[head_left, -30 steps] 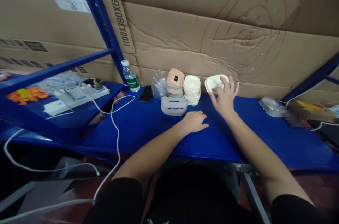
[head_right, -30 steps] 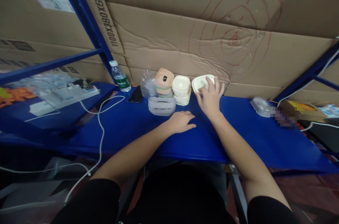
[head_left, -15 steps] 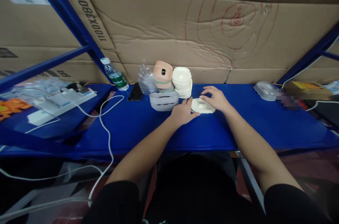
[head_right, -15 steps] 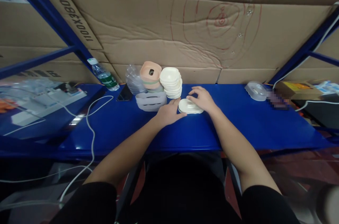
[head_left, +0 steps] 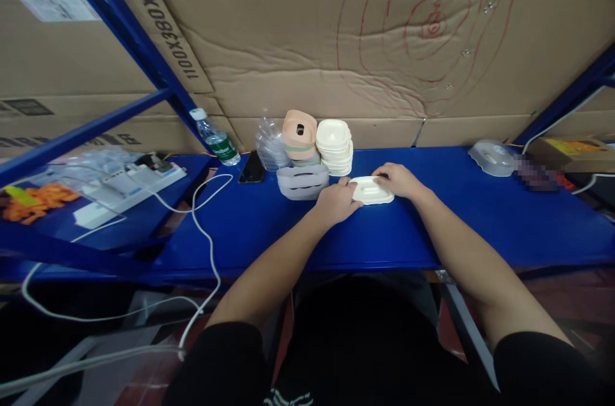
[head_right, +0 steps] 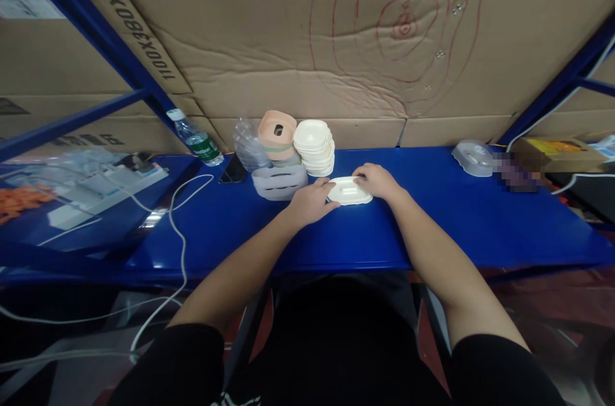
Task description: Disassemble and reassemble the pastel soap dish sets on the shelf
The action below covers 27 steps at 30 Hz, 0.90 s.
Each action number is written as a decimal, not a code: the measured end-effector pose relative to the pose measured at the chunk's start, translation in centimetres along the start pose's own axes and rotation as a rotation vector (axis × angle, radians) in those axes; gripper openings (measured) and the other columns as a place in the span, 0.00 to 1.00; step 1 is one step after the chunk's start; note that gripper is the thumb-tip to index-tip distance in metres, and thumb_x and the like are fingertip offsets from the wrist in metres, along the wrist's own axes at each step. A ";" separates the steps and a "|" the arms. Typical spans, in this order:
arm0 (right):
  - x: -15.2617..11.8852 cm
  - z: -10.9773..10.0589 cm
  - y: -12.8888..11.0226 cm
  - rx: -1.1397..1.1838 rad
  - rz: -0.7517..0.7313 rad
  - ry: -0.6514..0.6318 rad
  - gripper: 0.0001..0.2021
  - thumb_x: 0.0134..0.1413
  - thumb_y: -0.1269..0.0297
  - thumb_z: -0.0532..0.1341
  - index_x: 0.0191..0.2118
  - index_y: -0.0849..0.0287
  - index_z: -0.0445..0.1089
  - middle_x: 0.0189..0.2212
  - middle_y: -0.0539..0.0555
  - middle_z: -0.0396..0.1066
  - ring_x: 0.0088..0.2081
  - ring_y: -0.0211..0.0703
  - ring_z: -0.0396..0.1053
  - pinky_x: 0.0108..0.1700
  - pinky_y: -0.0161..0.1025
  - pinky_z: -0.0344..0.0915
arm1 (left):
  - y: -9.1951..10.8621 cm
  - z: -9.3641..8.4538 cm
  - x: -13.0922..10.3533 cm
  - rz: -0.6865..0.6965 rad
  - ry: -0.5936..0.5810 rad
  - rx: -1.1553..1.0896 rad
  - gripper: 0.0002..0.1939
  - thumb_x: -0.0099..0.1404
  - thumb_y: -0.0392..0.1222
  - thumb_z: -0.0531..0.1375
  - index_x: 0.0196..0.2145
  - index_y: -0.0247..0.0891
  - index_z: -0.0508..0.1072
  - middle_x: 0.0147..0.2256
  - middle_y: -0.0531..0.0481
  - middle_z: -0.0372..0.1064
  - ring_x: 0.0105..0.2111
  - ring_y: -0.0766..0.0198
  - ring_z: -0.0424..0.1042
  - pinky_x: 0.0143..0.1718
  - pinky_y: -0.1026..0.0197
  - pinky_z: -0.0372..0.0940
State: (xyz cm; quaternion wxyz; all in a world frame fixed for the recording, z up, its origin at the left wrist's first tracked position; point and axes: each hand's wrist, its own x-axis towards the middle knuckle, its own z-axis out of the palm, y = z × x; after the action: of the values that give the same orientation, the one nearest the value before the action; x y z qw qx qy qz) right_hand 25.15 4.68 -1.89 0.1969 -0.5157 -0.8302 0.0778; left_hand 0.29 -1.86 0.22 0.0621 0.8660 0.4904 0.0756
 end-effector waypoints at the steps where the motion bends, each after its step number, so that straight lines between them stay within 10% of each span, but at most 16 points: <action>1: 0.0 0.1 -0.1 -0.002 0.005 0.001 0.12 0.61 0.65 0.61 0.44 0.56 0.82 0.40 0.56 0.79 0.41 0.48 0.75 0.48 0.44 0.69 | -0.1 -0.1 0.0 0.009 0.001 -0.010 0.28 0.71 0.52 0.63 0.63 0.38 0.69 0.66 0.39 0.63 0.58 0.48 0.73 0.57 0.50 0.70; 16: -0.1 0.3 -0.9 0.044 -0.012 -0.043 0.12 0.62 0.62 0.62 0.45 0.55 0.82 0.42 0.57 0.78 0.42 0.50 0.76 0.47 0.46 0.70 | -4.4 -4.9 -0.3 -0.066 0.538 -0.038 0.14 0.66 0.47 0.66 0.47 0.40 0.80 0.52 0.43 0.76 0.55 0.49 0.72 0.59 0.49 0.66; 27: -0.1 0.1 -1.3 0.065 -0.048 -0.054 0.13 0.63 0.61 0.61 0.46 0.56 0.81 0.43 0.57 0.78 0.43 0.49 0.76 0.49 0.44 0.70 | -6.1 -5.9 -1.3 -0.246 0.294 0.107 0.13 0.60 0.53 0.65 0.34 0.41 0.77 0.43 0.42 0.78 0.48 0.42 0.73 0.51 0.39 0.61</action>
State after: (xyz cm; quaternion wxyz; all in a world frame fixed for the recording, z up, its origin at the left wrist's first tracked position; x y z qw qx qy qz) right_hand 24.11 3.98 -1.61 0.1932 -0.4867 -0.8443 0.1139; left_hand -6.66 0.37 4.83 -0.0473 0.7812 0.5998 0.1668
